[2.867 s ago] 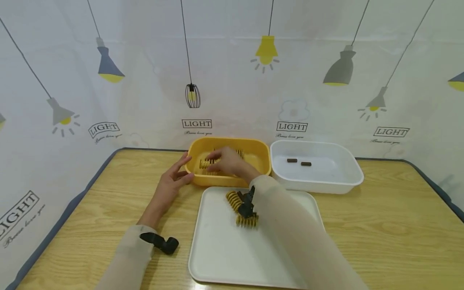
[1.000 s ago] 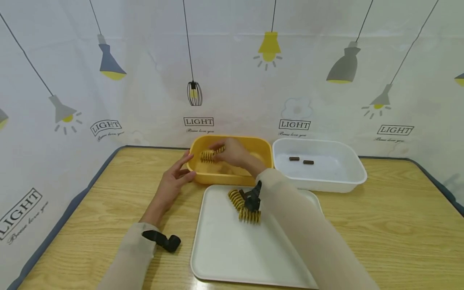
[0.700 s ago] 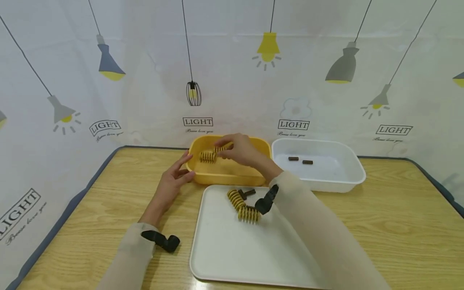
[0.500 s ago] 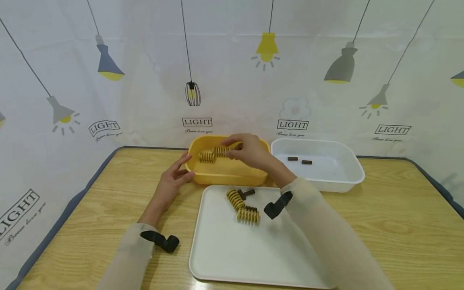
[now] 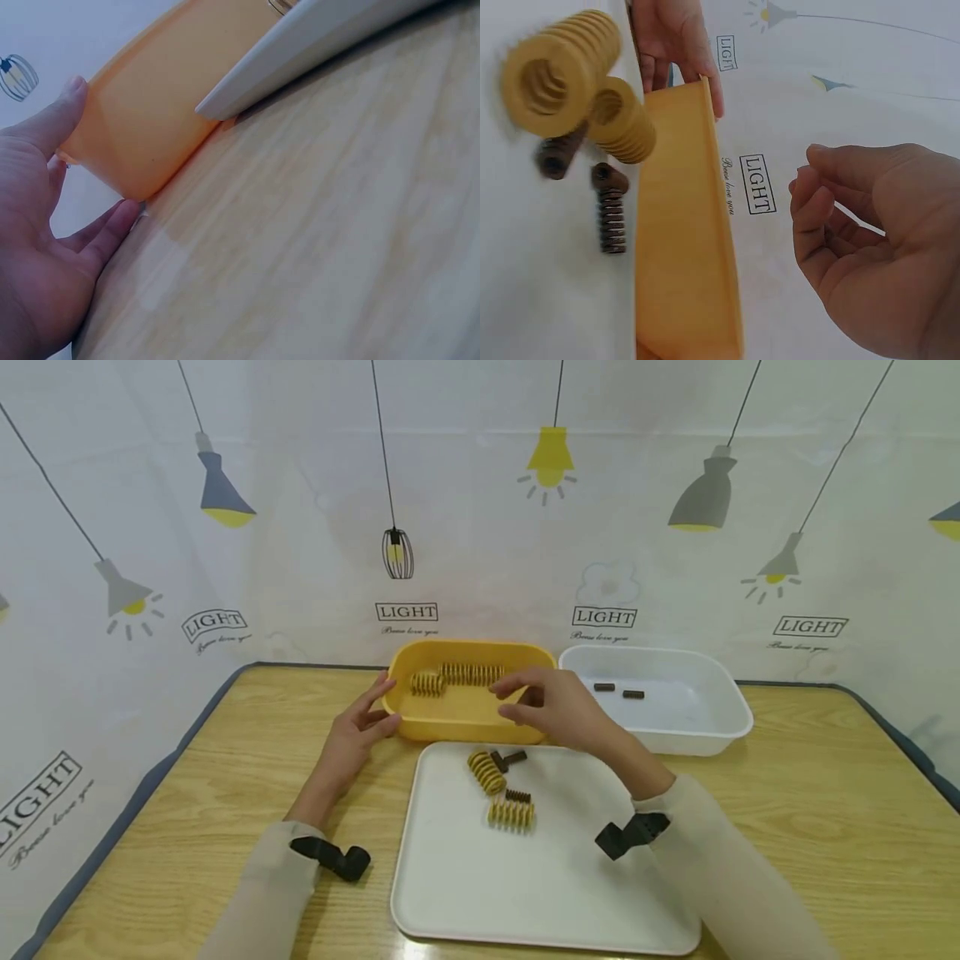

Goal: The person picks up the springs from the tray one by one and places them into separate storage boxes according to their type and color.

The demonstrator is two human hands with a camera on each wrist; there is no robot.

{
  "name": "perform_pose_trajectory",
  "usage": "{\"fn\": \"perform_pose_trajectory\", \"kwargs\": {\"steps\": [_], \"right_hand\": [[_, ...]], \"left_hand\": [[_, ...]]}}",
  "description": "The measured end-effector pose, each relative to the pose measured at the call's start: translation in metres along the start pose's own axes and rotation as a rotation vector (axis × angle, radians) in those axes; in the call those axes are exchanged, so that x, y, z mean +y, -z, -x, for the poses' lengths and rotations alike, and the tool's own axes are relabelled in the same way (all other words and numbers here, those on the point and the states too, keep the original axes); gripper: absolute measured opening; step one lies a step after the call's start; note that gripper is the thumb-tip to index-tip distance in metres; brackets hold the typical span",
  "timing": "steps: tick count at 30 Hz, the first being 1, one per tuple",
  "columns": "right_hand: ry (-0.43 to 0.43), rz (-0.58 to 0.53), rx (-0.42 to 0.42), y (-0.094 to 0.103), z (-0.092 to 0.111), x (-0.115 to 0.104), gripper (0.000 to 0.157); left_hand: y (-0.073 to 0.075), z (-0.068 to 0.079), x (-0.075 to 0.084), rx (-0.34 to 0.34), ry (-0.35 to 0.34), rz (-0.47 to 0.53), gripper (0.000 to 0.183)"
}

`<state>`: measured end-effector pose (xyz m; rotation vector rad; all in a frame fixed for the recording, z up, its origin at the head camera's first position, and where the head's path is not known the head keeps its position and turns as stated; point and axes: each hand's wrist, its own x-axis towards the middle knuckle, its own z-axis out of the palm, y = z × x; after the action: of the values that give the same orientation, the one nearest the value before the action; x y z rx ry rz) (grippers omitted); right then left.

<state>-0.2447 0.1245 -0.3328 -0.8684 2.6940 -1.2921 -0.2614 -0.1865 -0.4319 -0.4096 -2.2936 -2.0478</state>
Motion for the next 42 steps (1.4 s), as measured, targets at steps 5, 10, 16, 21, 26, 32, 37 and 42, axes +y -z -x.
{"fn": "perform_pose_trajectory", "kwargs": {"steps": [5, 10, 16, 21, 26, 32, 37, 42], "right_hand": [[-0.001, 0.02, -0.005, -0.004, 0.025, 0.006, 0.021], [-0.032, 0.036, -0.042, -0.011, 0.045, 0.017, 0.02], [0.012, 0.081, -0.087, -0.021, 0.057, 0.036, 0.021], [0.025, 0.094, -0.104, -0.025, 0.059, 0.044, 0.018], [0.059, 0.078, -0.118, -0.03, 0.058, 0.047, 0.018], [0.099, 0.078, -0.145, -0.037, 0.058, 0.051, 0.017], [0.096, 0.059, -0.158, -0.037, 0.059, 0.051, 0.019], [0.08, 0.053, -0.165, -0.036, 0.059, 0.05, 0.02]], "left_hand": [[-0.001, 0.0, 0.003, 0.006, -0.013, -0.007, 0.06], [-0.001, 0.002, 0.004, 0.007, -0.002, -0.013, 0.06], [-0.003, 0.002, 0.005, 0.01, 0.0, -0.017, 0.059], [-0.003, 0.001, 0.004, 0.007, -0.007, -0.01, 0.059], [-0.003, 0.001, 0.002, 0.005, -0.012, -0.023, 0.06], [-0.001, 0.004, 0.002, 0.0, 0.012, -0.02, 0.059], [-0.001, 0.003, 0.003, 0.002, 0.002, 0.0, 0.059], [-0.001, 0.002, 0.004, 0.006, 0.012, 0.001, 0.059]]}}
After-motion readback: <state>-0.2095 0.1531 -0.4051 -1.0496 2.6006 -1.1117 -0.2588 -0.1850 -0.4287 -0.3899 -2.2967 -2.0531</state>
